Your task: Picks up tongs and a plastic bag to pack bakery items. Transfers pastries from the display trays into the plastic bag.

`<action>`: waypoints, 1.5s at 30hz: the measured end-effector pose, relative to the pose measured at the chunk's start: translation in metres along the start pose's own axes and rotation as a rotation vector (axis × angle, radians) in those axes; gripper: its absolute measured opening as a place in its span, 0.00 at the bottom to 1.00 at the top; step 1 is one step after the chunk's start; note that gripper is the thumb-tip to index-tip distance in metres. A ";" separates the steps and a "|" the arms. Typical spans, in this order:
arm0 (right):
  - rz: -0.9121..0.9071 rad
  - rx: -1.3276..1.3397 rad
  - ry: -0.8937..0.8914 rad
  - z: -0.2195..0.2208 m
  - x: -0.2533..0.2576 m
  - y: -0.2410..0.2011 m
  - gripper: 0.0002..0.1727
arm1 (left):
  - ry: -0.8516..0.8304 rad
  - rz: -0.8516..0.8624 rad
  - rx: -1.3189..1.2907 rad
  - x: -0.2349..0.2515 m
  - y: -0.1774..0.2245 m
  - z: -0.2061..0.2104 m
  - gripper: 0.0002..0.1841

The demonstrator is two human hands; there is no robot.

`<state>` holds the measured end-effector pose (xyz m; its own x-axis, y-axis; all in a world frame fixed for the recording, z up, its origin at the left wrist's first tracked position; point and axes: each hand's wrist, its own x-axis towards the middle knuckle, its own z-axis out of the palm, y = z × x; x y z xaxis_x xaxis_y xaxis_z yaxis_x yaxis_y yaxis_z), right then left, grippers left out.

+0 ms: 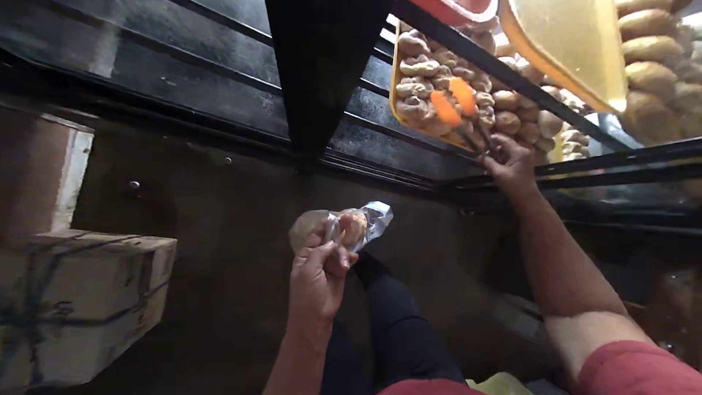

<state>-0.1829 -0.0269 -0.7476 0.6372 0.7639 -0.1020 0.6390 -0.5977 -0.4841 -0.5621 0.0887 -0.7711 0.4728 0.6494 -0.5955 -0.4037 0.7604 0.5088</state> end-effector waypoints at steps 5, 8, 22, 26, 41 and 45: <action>0.089 -0.182 0.145 0.002 0.117 0.010 0.29 | 0.025 0.039 -0.021 0.024 -0.015 -0.024 0.22; 0.263 -0.361 0.138 0.005 0.158 -0.028 0.31 | 0.037 0.051 -0.004 0.038 -0.024 -0.032 0.23; 0.344 -0.548 0.042 0.023 0.169 -0.114 0.27 | 0.036 0.089 -0.039 0.055 -0.020 -0.034 0.22; 0.333 -0.371 0.206 0.014 0.143 -0.089 0.29 | 0.030 0.096 -0.034 0.044 -0.009 -0.024 0.22; -0.314 0.107 -0.056 -0.019 -0.164 -0.055 0.20 | -0.122 0.054 0.196 -0.060 0.086 0.046 0.21; -0.474 -0.015 -0.012 -0.024 -0.191 -0.087 0.17 | -0.199 0.062 0.298 -0.094 0.100 0.077 0.20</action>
<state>-0.3497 -0.1272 -0.6649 0.2684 0.9562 0.1171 0.8644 -0.1854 -0.4674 -0.5865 0.1033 -0.6161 0.6099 0.6591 -0.4400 -0.2039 0.6670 0.7166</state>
